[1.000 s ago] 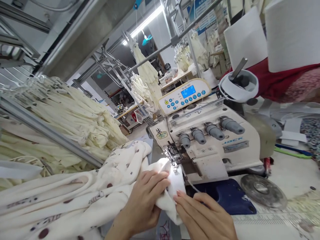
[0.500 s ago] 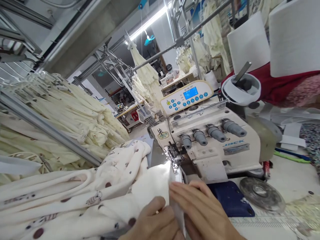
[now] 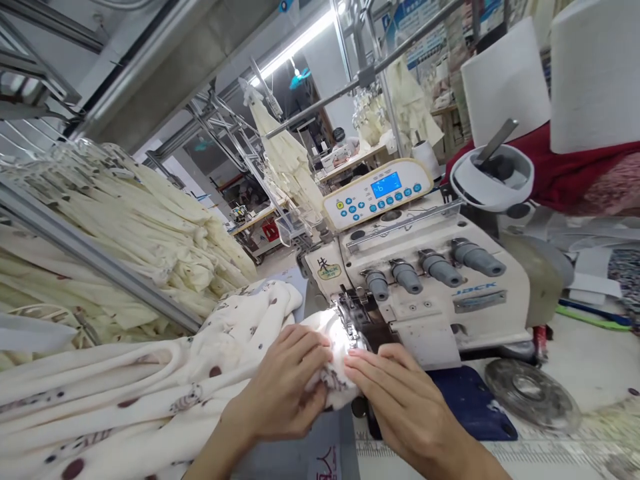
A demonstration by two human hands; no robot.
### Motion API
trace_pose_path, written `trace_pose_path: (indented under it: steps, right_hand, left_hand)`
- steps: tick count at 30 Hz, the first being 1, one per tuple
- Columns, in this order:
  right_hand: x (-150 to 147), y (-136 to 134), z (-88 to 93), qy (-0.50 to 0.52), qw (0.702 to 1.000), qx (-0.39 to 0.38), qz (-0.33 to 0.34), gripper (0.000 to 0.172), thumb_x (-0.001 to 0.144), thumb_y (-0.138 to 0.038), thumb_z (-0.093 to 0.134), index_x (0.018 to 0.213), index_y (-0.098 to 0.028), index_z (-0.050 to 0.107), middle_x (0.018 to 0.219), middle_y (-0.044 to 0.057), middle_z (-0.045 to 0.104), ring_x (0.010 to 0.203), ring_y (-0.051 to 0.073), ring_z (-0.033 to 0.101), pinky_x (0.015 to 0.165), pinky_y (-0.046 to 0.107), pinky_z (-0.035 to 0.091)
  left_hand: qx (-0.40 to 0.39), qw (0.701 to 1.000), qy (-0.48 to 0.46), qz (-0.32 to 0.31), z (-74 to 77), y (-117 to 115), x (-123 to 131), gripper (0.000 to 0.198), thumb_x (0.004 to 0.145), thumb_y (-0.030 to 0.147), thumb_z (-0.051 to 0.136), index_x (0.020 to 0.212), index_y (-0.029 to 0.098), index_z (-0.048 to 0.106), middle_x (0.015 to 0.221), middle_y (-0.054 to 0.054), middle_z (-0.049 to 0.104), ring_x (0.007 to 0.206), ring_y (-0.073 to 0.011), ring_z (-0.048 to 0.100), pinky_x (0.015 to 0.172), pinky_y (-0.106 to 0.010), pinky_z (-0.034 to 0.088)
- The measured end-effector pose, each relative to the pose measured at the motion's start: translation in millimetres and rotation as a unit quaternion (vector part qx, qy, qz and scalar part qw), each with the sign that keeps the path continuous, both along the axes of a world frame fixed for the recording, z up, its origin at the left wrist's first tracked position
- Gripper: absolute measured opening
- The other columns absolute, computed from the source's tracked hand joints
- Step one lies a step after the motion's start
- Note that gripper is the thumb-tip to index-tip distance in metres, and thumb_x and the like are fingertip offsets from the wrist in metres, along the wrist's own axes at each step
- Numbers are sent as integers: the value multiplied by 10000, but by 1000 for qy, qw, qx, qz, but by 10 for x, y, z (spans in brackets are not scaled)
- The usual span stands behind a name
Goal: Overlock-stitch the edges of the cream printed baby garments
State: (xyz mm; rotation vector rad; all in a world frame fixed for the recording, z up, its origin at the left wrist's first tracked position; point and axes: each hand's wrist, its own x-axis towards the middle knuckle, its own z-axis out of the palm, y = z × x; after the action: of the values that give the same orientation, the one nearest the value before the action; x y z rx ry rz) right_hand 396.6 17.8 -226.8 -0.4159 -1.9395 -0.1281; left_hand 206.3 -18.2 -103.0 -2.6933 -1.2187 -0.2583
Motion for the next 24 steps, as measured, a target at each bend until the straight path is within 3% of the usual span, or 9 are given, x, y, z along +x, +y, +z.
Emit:
trace_pose_path:
  steps: [2, 5, 8, 11, 13, 15, 17, 24]
  right_hand:
    - [34, -71, 35, 43, 998, -34, -13, 436, 867, 19, 466, 1271, -133, 525, 1204, 92, 594, 1139, 203, 549, 988, 376, 427]
    - [88, -236, 55, 86, 991, -94, -44, 353, 873, -79, 508, 1199, -193, 581, 1079, 66, 635, 994, 201, 615, 832, 317, 508]
    - [86, -341, 63, 75, 991, -111, -15, 327, 883, -84, 459, 1159, -187, 601, 868, 53, 622, 736, 147, 615, 631, 252, 510]
    - [67, -332, 107, 54, 996, -72, 1, 335, 880, -35, 436, 1147, -155, 601, 719, 19, 584, 620, 119, 562, 600, 243, 485]
    - [80, -296, 153, 34, 999, -37, -15, 290, 891, -33, 440, 1103, -135, 610, 700, 13, 590, 624, 121, 569, 612, 254, 474]
    - [106, -259, 194, 11, 999, -7, -32, 231, 914, -57, 437, 1054, -117, 611, 705, 24, 606, 645, 136, 582, 605, 279, 457]
    - [123, -216, 215, -11, 999, 9, -43, 207, 931, -76, 433, 1036, -110, 608, 703, 30, 609, 662, 149, 586, 613, 298, 449]
    - [45, 34, 245, 5, 1000, -22, -17, 191, 878, -24, 534, 1031, -115, 604, 662, -1, 547, 614, 125, 515, 593, 287, 430]
  left_hand:
    - [58, 997, -12, -46, -115, -52, 104, 43, 738, 149, 501, 702, 161, 481, 687, -25, 521, 682, -160, 441, 653, -336, 345]
    - [131, 983, -22, -124, -346, -149, 295, 186, 786, 99, 477, 615, 161, 437, 581, 5, 451, 586, -125, 383, 555, -306, 265]
    - [143, 980, -18, -137, -473, -192, 395, 251, 826, 79, 458, 589, 159, 429, 562, 4, 436, 578, -121, 386, 535, -302, 254]
    - [123, 982, -23, -141, -395, -197, 327, 198, 851, 132, 442, 661, 148, 494, 636, -17, 509, 638, -140, 443, 588, -318, 329]
    - [92, 991, -19, -98, -283, -205, 221, 143, 845, 186, 458, 876, 115, 577, 834, -66, 610, 800, -185, 516, 730, -363, 405]
    - [45, 998, -4, -46, -192, -217, 109, 302, 832, 180, 468, 1113, 102, 545, 1062, -95, 621, 987, -221, 520, 895, -403, 403]
    - [7, 1000, 13, -27, -155, -223, 22, 350, 850, 137, 445, 1195, 124, 506, 1159, -83, 604, 1079, -217, 498, 973, -398, 384]
    - [-1, 999, 36, -6, -140, 24, -78, 321, 907, 83, 380, 1206, 139, 480, 1199, -66, 587, 1081, -189, 499, 911, -335, 477]
